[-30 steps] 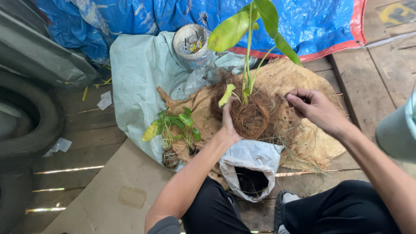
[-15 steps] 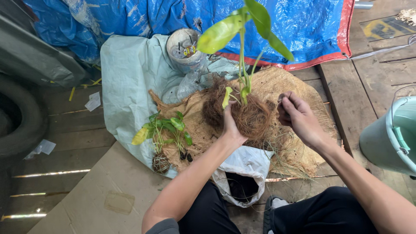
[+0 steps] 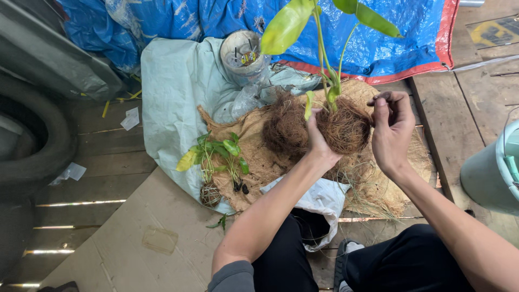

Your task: The person holds a plant with a soil ball and wraps its roots with coconut coir. They then tie the coir around the roots using a string to secure it.

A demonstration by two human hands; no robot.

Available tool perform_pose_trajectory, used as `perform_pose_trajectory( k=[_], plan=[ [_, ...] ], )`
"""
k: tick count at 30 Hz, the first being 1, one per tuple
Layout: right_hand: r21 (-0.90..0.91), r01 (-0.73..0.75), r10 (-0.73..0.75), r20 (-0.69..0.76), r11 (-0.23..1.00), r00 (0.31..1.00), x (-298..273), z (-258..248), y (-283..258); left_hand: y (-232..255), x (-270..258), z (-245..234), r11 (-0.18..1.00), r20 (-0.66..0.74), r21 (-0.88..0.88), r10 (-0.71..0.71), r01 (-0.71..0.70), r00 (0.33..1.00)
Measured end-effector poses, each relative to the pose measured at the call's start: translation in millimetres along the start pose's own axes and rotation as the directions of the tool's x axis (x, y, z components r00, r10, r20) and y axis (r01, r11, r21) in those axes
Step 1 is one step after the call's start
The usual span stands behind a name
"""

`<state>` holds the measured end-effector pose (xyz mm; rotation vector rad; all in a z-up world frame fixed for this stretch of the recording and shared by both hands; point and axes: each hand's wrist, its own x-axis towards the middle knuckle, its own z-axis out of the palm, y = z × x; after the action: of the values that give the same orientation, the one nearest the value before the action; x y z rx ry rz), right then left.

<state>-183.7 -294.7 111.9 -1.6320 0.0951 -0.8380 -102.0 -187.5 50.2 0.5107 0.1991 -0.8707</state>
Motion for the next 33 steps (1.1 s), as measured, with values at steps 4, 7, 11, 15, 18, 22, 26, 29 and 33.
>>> perform_pose_trajectory(
  k=[4,7,11,15,18,22,26,29,33],
  plan=[
    [-0.011,-0.075,0.075,0.025,0.997,0.997,5.0,-6.3,-8.5,6.5,-6.5,-4.6,0.998,0.104,0.034,0.045,-0.048,0.994],
    [0.035,-0.101,0.099,0.05,0.994,0.994,7.5,-7.5,-11.8,12.4,-10.8,-7.9,0.998,0.154,-0.018,0.054,-0.052,0.987],
    [-0.156,-0.046,0.066,0.125,0.987,0.99,5.8,-2.2,-16.4,20.4,-19.4,-12.8,0.998,0.012,0.044,0.053,-0.053,0.999],
    [-0.352,-0.094,0.168,0.185,0.931,0.968,-4.4,13.3,-29.1,28.6,-31.5,-19.4,0.998,0.02,-0.025,0.065,-0.065,0.998],
    [-0.457,-0.124,0.264,0.259,0.881,0.929,-11.4,22.8,-45.7,34.6,-41.9,-24.9,0.991,0.005,-0.059,0.123,-0.123,0.992],
    [-0.516,0.314,-0.028,0.488,0.797,0.872,-24.1,41.4,-62.1,41.2,-53.9,-29.8,0.98,-0.175,-0.047,0.185,-0.196,0.967],
    [-0.616,0.347,-0.031,0.463,0.707,0.886,-39.6,63.1,-61.3,41.5,-66.4,-32.3,0.952,-0.171,-0.036,0.294,-0.304,0.94],
    [-0.549,0.301,-0.016,0.462,0.78,0.887,-32.3,63.4,-54.1,42.5,-75.4,-31.0,0.95,-0.123,0.054,0.312,-0.308,0.942],
    [-0.44,0.076,0.108,0.378,0.895,0.919,-14.0,51.7,-42.9,55.3,-83.7,-26.9,0.916,0.061,0.267,0.293,-0.299,0.954]
  ],
)
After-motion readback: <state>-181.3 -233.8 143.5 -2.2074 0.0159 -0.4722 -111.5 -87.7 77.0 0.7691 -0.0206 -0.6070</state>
